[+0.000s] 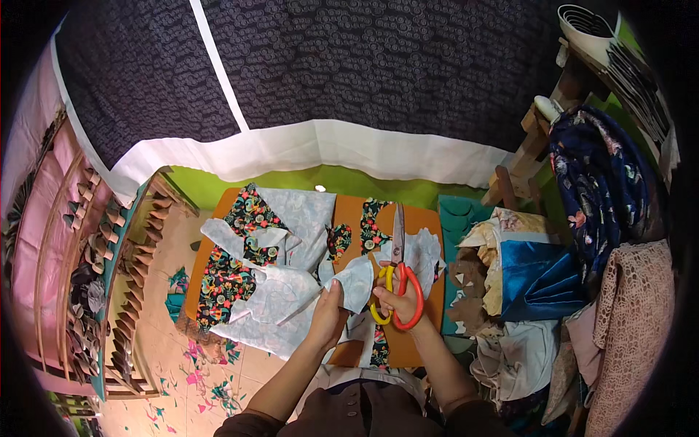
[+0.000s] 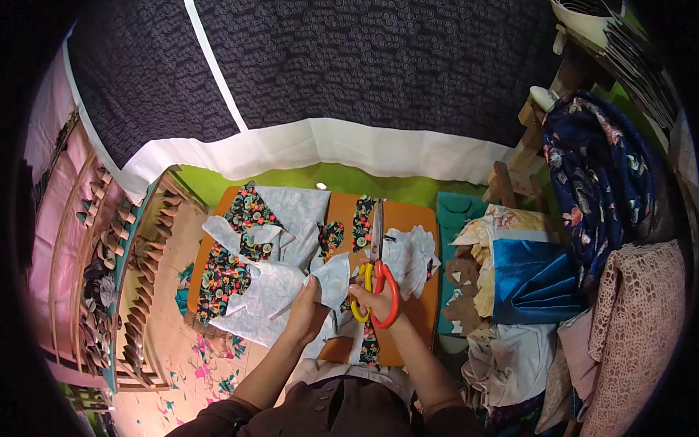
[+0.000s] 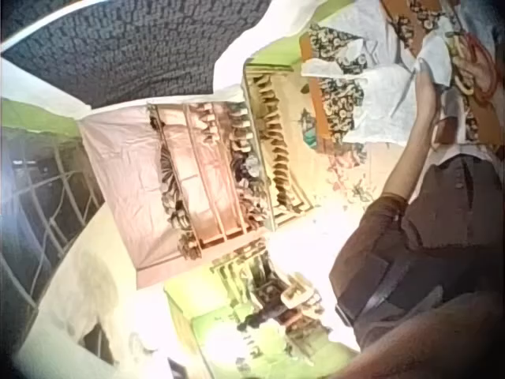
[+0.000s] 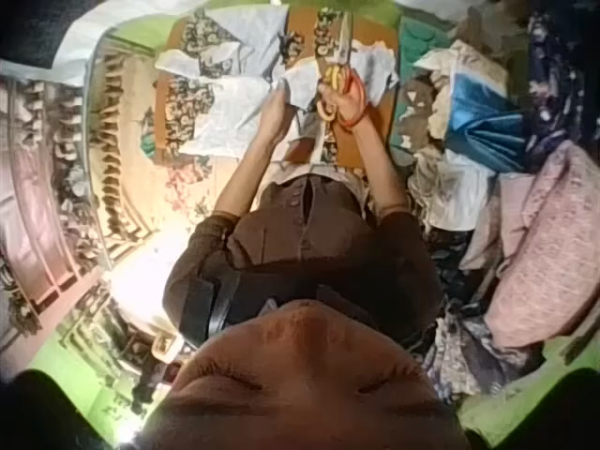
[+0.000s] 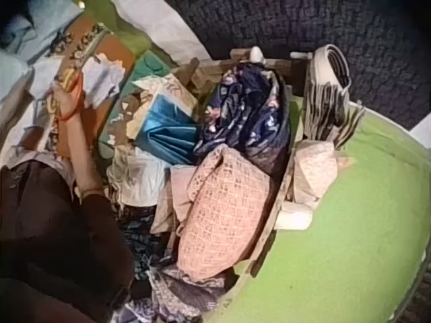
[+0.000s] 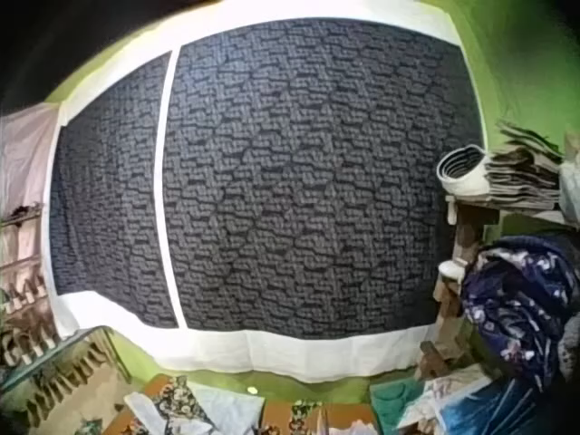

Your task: Cutting out shapes from fabric using scissors on a work table.

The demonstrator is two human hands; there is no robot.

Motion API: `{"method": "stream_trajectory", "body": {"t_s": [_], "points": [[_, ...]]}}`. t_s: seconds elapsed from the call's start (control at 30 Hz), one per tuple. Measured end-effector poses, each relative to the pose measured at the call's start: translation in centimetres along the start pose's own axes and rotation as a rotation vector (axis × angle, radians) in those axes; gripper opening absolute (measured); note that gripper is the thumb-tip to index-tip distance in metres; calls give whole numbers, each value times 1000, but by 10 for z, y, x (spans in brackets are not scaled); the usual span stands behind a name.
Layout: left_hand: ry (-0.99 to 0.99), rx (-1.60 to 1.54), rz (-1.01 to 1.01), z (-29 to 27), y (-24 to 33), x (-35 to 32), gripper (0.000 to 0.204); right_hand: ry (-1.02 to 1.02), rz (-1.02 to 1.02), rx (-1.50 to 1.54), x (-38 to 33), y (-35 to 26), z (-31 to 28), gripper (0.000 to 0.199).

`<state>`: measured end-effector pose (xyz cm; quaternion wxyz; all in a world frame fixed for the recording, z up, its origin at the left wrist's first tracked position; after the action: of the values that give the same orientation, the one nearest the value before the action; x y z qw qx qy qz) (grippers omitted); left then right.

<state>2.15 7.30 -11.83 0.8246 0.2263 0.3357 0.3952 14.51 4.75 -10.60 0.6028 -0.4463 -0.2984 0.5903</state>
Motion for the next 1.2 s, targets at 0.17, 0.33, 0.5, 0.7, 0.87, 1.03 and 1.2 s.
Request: {"method": "stream_trajectory", "body": {"t_s": [0.17,0.33,0.5,0.7,0.87,1.03,1.2], "points": [[-2,68,25,9,7,-3,32,39,-40,-65,5,-13,6,53],[-129,302,107,30,20,-6,29,-40,-95,-141,6,-38,18,51],[-13,277,289,51,54,-11,25,-174,-281,-128,-12,-44,13,51],[11,155,555,87,91,-15,21,-239,-334,-358,-44,-67,36,68],[-20,150,631,117,100,-23,19,-276,-289,-294,-54,-55,38,74],[-17,102,721,130,102,-30,21,-230,-287,-333,-59,-62,47,85],[-7,122,725,135,103,-36,20,-241,-289,-264,-56,-65,46,92]]}}
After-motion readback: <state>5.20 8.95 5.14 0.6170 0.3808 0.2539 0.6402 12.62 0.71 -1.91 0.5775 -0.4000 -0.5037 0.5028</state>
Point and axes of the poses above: each hand's wrist, its own x-axis towards the middle knuckle, its own z-axis out of the palm, y = z × x, the point moved 8 cm from there along x, towards the middle knuckle, and after that the axes turned 6 degrees about -x, right-handed, at the moved point
